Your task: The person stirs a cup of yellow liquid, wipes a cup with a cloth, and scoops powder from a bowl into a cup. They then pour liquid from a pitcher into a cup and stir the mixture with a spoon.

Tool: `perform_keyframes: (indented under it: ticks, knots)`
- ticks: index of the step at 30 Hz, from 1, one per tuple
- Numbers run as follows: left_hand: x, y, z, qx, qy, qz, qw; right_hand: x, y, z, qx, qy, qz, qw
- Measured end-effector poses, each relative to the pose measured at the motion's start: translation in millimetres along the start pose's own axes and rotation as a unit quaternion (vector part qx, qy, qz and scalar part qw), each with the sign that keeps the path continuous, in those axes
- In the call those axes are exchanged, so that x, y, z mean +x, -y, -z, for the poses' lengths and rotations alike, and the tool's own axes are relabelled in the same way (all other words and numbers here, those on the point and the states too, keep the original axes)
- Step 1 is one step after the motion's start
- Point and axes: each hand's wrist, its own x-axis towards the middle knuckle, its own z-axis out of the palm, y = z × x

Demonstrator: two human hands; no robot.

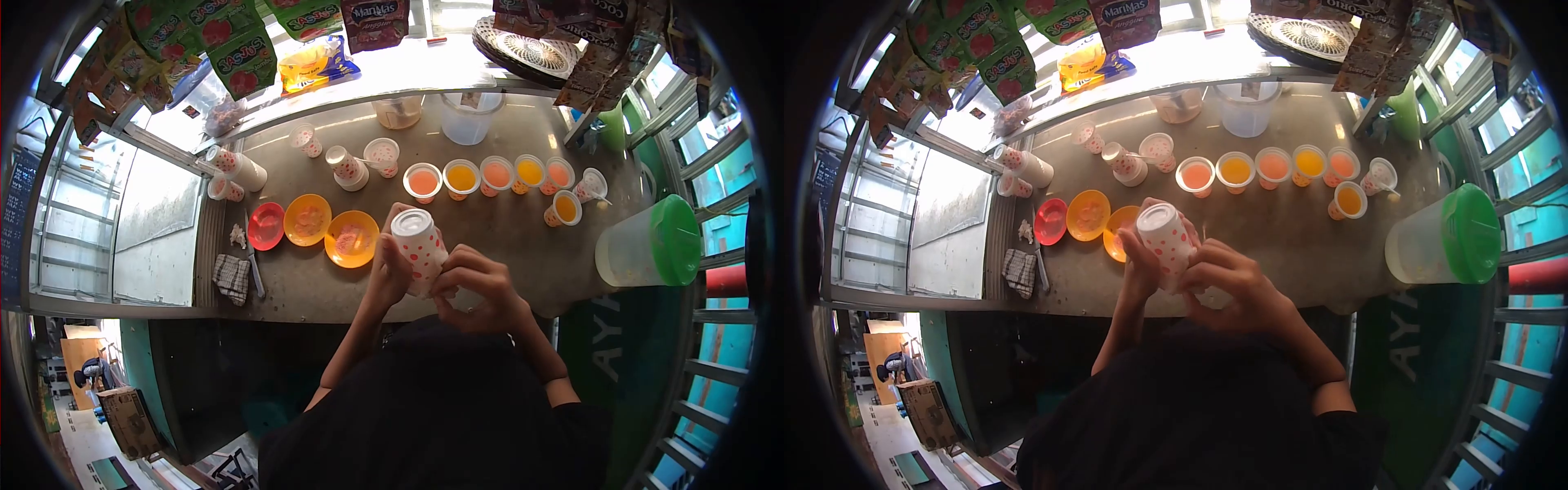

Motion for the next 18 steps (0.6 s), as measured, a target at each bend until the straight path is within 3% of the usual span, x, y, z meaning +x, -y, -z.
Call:
perform_keyframes:
  ticks: [2,4,6,8,9,12,16,18]
  knots:
    - [-2,0,-8,-0.013,-0.003,0.022,1.0,5,-2,1,-0.035,-0.107,0.03,0.993]
    - [-2,8,-11,0.008,0.042,0.015,0.999,10,0,1,-0.049,-0.137,0.035,0.989]
    - [0,9,-13,-0.041,0.045,0.022,0.998,13,4,-2,0.029,-0.22,-0.042,0.974]
    - [1,11,-5,-0.018,0.065,-0.004,0.998,12,7,3,0.024,-0.172,-0.053,0.983]
    - [1,-3,-10,-0.121,0.032,0.037,0.992,11,8,6,0.02,-0.123,-0.064,0.99]
    - [7,-1,2,-0.169,0.021,0.013,0.985,-2,1,7,0.036,-0.058,-0.093,0.993]
    - [2,9,6,-0.13,-0.034,0.064,0.989,-1,-10,11,0.037,-0.065,-0.102,0.992]
    - [2,8,-7,-0.099,-0.03,0.016,0.994,7,-12,6,-0.012,-0.165,-0.033,0.986]
